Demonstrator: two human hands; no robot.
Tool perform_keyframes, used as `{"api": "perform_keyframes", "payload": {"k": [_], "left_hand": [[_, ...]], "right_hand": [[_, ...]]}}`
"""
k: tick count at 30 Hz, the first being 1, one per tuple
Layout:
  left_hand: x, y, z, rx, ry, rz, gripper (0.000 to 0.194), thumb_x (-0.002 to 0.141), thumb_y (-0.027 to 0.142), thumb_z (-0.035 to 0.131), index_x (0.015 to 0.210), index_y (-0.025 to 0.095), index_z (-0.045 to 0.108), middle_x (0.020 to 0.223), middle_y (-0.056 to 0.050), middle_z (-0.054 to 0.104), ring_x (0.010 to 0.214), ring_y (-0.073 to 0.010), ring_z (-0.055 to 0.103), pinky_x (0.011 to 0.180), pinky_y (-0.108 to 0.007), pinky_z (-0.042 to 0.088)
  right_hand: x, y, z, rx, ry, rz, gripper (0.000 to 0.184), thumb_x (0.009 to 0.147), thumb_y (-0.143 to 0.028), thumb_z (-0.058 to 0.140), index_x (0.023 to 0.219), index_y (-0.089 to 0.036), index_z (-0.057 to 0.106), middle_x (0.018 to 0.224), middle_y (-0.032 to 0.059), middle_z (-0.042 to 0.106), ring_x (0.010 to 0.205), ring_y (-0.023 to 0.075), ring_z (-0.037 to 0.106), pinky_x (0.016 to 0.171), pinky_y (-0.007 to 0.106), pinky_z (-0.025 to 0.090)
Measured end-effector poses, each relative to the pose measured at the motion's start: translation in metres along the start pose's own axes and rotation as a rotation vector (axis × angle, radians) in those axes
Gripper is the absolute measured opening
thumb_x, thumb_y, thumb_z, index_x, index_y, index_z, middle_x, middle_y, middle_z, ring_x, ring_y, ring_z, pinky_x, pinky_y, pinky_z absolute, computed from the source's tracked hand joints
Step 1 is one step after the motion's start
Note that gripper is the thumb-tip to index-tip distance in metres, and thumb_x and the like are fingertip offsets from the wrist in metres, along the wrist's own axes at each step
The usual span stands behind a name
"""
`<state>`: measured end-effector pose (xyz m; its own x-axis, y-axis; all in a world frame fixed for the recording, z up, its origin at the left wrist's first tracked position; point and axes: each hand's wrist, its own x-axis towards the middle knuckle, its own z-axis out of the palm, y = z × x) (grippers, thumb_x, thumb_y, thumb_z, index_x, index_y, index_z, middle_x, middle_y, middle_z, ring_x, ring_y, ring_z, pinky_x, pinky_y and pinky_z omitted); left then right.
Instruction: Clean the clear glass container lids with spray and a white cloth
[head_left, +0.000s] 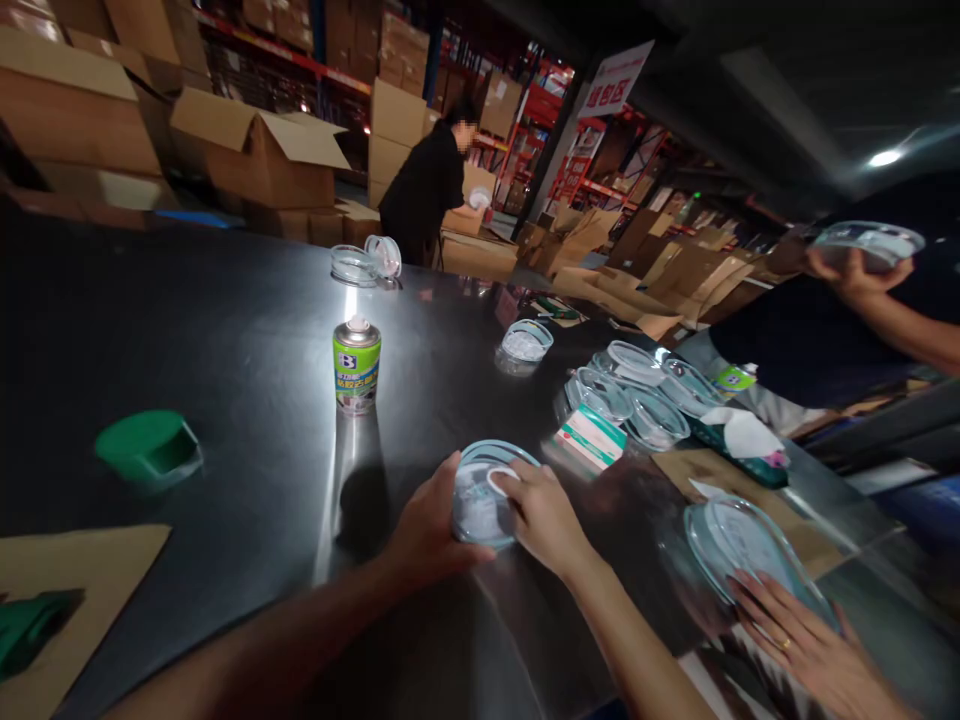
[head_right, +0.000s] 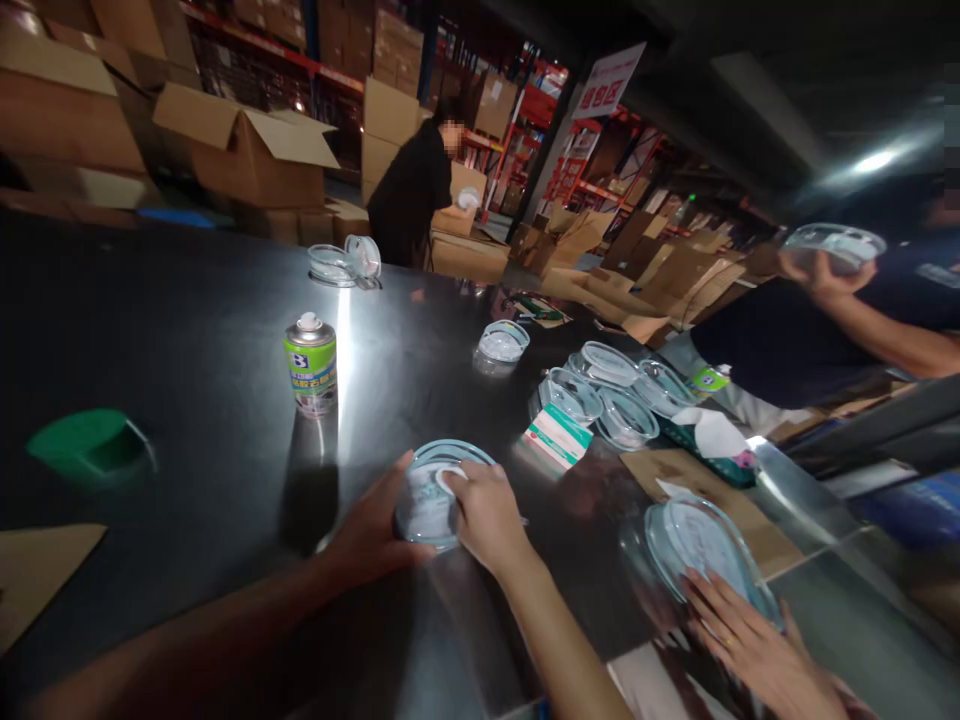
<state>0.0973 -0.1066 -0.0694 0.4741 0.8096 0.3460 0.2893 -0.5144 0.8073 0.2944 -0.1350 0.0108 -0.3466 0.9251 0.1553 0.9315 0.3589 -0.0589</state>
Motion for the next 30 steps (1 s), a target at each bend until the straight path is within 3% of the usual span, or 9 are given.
{"api": "perform_keyframes", "payload": {"k": [3,7,11,14,16,18,22,26,30], "left_hand": [[0.0,-0.002,0.001,-0.001,0.011,-0.01,0.111,0.065,0.063,0.071,0.149,0.021,0.012,0.148,-0.02,0.039,0.134,-0.0409,0.039,0.108,-0.06,0.034],[0.001,-0.005,0.002,-0.003,0.013,-0.036,0.11,0.063,0.063,0.071,0.148,0.021,0.016,0.148,-0.018,0.039,0.134,-0.0403,0.038,0.107,-0.061,0.034],[0.001,-0.006,0.0,-0.003,-0.004,-0.042,0.107,0.066,0.061,0.07,0.148,0.019,0.015,0.149,-0.019,0.036,0.137,-0.0383,0.035,0.11,-0.058,0.032],[0.001,-0.008,-0.002,-0.003,-0.009,-0.058,0.108,0.067,0.058,0.07,0.148,0.015,0.013,0.151,-0.022,0.033,0.139,-0.0375,0.031,0.112,-0.058,0.028],[0.001,-0.009,-0.001,-0.005,0.011,-0.078,0.109,0.067,0.056,0.071,0.148,0.014,0.013,0.152,-0.023,0.029,0.141,-0.038,0.027,0.113,-0.059,0.024],[0.001,-0.013,0.003,-0.013,0.041,-0.097,0.11,0.066,0.053,0.073,0.149,0.016,0.01,0.153,-0.023,0.026,0.141,-0.0382,0.025,0.114,-0.06,0.023],[0.001,-0.022,0.011,-0.053,0.068,-0.128,0.117,0.064,0.048,0.075,0.15,0.016,0.002,0.153,-0.024,0.025,0.141,-0.0395,0.024,0.114,-0.059,0.023],[0.001,-0.021,0.002,0.016,0.095,-0.07,0.125,0.063,0.05,0.076,0.15,0.017,-0.008,0.157,-0.023,0.013,0.143,-0.0432,0.014,0.114,-0.06,0.022],[-0.002,0.009,-0.021,0.234,0.302,0.121,0.083,0.086,0.039,0.056,0.15,0.023,0.006,0.159,-0.016,0.01,0.144,-0.0389,0.015,0.113,-0.06,0.023]], "right_hand": [[-0.001,0.0,0.0,0.027,-0.027,-0.015,0.041,0.075,-0.001,0.049,0.103,-0.024,0.066,0.091,0.0039,0.063,0.092,0.0192,0.057,0.078,0.031,0.035],[0.001,-0.006,0.001,0.025,0.006,0.065,0.041,0.076,-0.001,0.045,0.106,-0.019,0.066,0.092,0.0094,0.062,0.09,0.0228,0.056,0.077,0.036,0.034],[0.0,-0.026,0.001,0.136,-0.007,-0.03,0.035,0.077,-0.004,0.047,0.099,-0.023,0.067,0.09,0.0052,0.062,0.086,0.0197,0.056,0.078,0.033,0.038],[-0.017,-0.025,-0.006,0.646,0.074,0.012,0.019,0.086,-0.017,0.048,0.076,-0.021,0.064,0.078,0.0025,0.058,0.077,0.0176,0.055,0.07,0.03,0.041],[-0.031,-0.018,-0.009,1.164,0.257,0.239,0.019,0.086,-0.032,0.055,0.072,-0.02,0.06,0.073,0.0024,0.054,0.066,0.0163,0.05,0.057,0.028,0.039],[-0.04,-0.011,-0.009,1.506,0.44,0.425,0.022,0.081,-0.043,0.06,0.076,-0.021,0.056,0.067,0.0004,0.048,0.057,0.0146,0.044,0.048,0.026,0.032],[-0.044,-0.014,0.002,1.72,0.628,0.366,0.029,0.076,-0.047,0.06,0.071,-0.025,0.04,0.064,-0.005,0.026,0.054,0.013,0.03,0.049,0.027,0.031],[-0.045,-0.02,0.012,1.856,0.652,0.288,0.027,0.074,-0.043,0.057,0.071,-0.026,0.037,0.07,-0.0045,0.021,0.056,0.0138,0.027,0.05,0.027,0.033],[-0.055,-0.017,0.013,2.044,0.664,0.279,0.025,0.072,-0.036,0.065,0.07,-0.024,0.043,0.067,-0.0051,0.025,0.055,0.0123,0.029,0.05,0.026,0.036]]}}
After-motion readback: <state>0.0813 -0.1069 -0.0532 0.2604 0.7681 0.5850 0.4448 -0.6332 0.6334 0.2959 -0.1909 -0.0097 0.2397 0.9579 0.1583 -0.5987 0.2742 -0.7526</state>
